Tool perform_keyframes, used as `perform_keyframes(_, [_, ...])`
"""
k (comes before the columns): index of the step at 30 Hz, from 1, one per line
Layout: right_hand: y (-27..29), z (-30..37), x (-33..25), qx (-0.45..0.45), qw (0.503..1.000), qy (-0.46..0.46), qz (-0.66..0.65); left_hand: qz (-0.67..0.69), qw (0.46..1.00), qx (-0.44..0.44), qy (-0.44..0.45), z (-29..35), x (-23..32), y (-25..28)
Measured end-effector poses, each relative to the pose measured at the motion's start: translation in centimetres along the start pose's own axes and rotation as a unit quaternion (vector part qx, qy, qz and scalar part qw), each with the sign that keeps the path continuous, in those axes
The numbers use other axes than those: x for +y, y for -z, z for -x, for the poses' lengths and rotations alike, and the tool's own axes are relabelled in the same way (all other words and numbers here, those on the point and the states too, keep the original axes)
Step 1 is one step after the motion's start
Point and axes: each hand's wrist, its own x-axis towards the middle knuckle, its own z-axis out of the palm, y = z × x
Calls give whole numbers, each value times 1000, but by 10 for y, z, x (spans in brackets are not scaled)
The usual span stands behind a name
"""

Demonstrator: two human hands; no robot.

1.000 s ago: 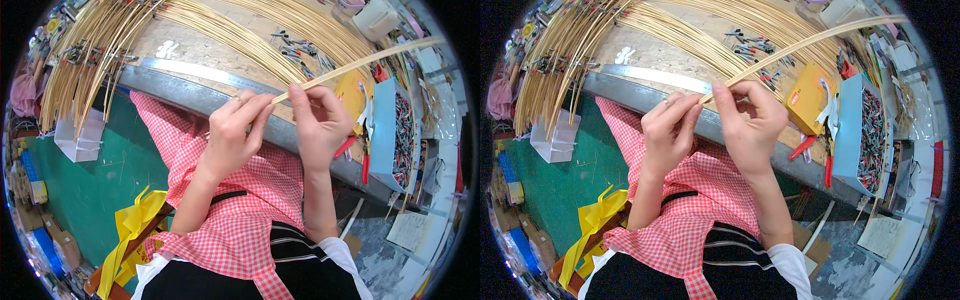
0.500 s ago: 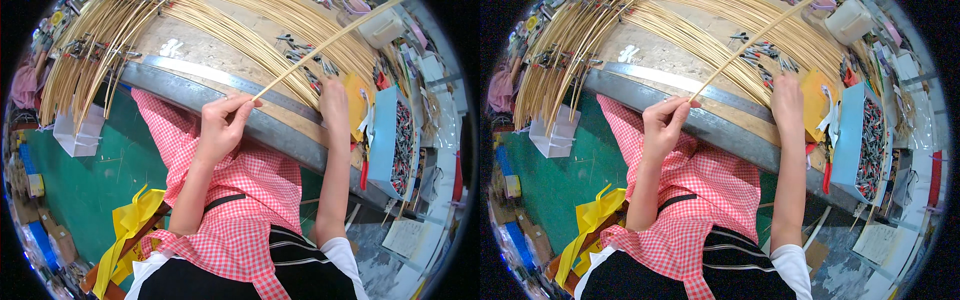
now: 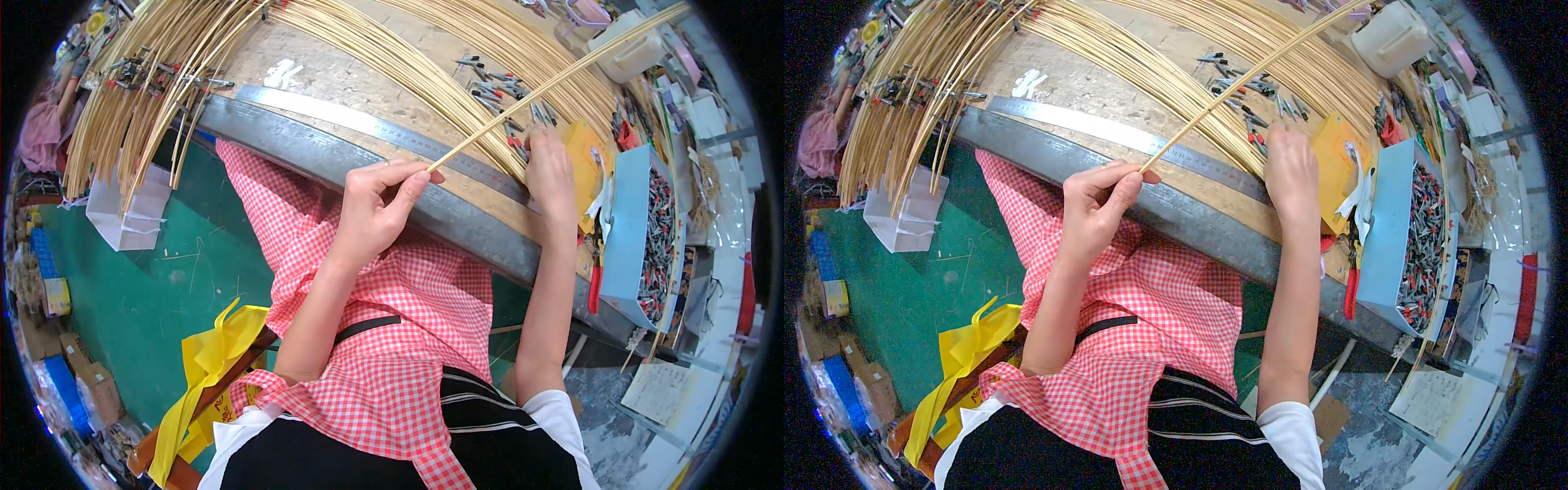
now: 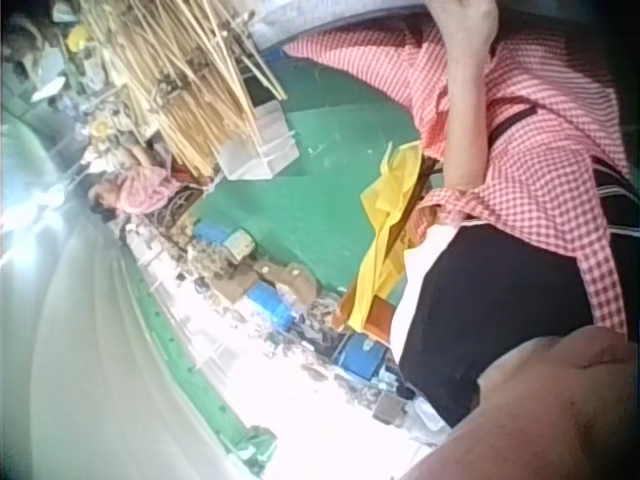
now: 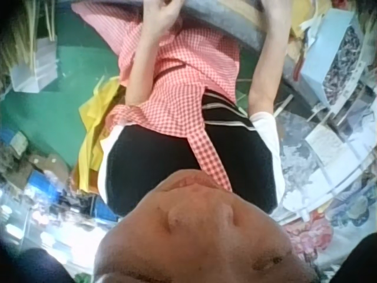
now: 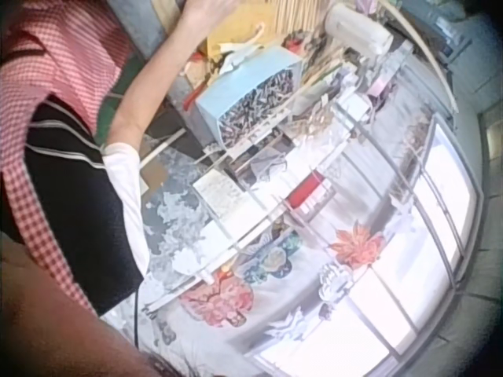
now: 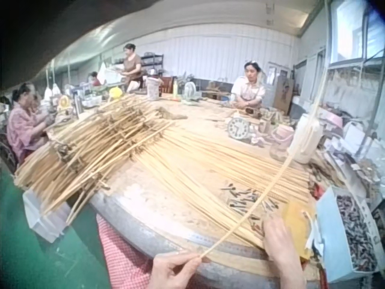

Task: The person repeatedly picks up thin bamboo sticks from a pile on a workbench, aligns them, and secures them with small metal clips using pliers. The person then places the assembled sticks back onto the workbench. Other workers are visible in the background performing similar tasks.

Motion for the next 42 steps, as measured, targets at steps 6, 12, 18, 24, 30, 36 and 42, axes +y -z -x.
perform_keyframes(6, [1,3,1,25,999,30,7,-3,1000,0,-9,-1,0,2])
perform_keyframes(12, [23,10,-19,161,961,-60,-216,-13,999,-1,-36,-1,-2,1])
perform_keyframes(18, [48,51,-74,17,718,-186,-670,-10,999,-19,-30,2,3,-1])
perform_keyframes(24, [48,67,-100,-2,694,-141,-706,-29,999,-24,-40,3,8,-4])
perform_keyframes(30, [42,68,-104,35,734,-128,-666,-36,998,-23,-36,3,14,-6])
perform_keyframes(36, [42,72,-98,17,751,-140,-645,-38,998,-12,-46,4,13,-7])
perform_keyframes(42, [37,72,-96,60,737,-110,-664,-40,998,-20,-36,4,14,-8])
